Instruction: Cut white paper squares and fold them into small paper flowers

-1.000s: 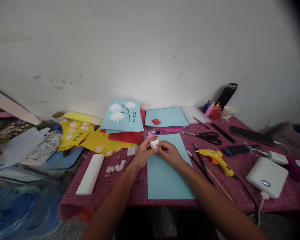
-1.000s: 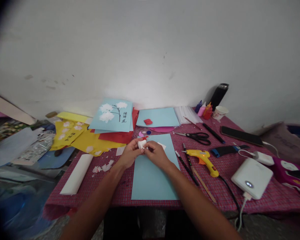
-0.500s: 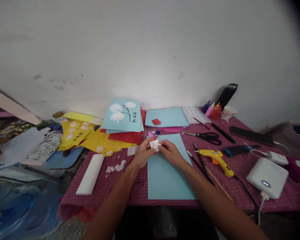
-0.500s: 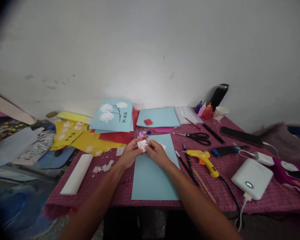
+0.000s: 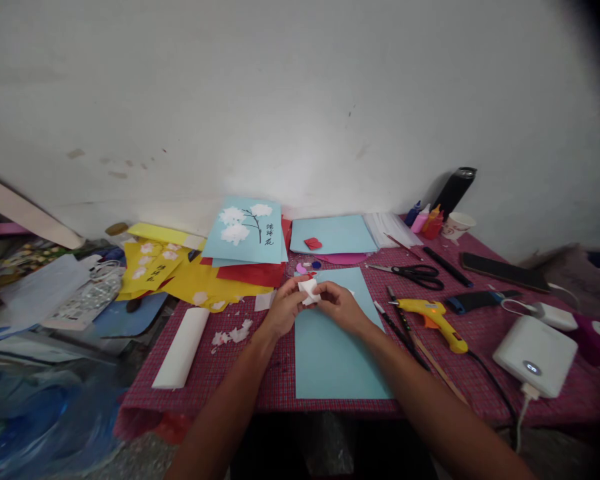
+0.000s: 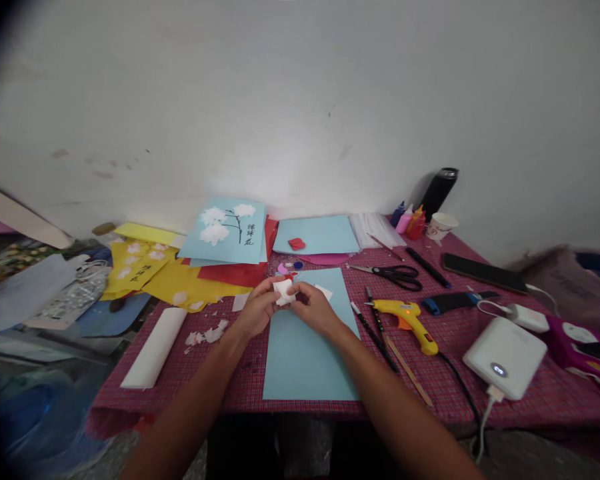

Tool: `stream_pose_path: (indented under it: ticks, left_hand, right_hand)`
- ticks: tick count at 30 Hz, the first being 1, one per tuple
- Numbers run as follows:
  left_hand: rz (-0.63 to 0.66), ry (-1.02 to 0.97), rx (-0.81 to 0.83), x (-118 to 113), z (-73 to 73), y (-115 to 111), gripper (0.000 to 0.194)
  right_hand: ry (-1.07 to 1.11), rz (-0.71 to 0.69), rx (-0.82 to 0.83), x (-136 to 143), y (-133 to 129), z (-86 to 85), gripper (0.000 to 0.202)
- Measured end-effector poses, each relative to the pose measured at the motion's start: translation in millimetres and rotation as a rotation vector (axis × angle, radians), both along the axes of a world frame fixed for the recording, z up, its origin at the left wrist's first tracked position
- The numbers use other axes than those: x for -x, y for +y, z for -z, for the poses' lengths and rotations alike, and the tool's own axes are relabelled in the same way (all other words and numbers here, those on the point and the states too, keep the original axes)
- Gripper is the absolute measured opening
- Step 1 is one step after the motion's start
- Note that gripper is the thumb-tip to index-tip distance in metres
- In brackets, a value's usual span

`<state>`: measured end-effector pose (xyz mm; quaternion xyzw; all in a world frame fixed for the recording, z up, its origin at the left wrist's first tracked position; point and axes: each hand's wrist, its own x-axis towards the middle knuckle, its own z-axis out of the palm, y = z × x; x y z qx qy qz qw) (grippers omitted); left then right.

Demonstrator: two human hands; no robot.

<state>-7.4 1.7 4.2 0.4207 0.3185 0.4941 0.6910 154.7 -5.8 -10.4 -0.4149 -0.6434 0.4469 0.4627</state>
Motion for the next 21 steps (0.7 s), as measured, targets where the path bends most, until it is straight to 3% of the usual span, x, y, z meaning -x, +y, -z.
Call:
stream_pose_path:
  ticks: [5,10,17,21]
  left_hand:
    - [-0.047,0.07,0.021,-2.2,3.4,2.9,0.044]
    - [-0.077,0.16,-0.036,-2.9,8.7,6.7,0.051]
    - [-0.035,0.205,-0.101,-2.1,9.5,5.9,0.046]
    - [-0.035,0.216,-0.105,-3.0,8.1,5.4,0.044]
  right_hand:
    - [-0.069,0.051,-0.048,0.1,0.7,2.8,0.021]
    - [0.093,0.094,0.013,-1.1,2.4,-6.2,0.02]
    - [0.079,0.066,0.072,-0.6,1.7,-8.7,0.007]
    - [0.052,0.019,0.072,-1.5,1.2,-6.2,0.011]
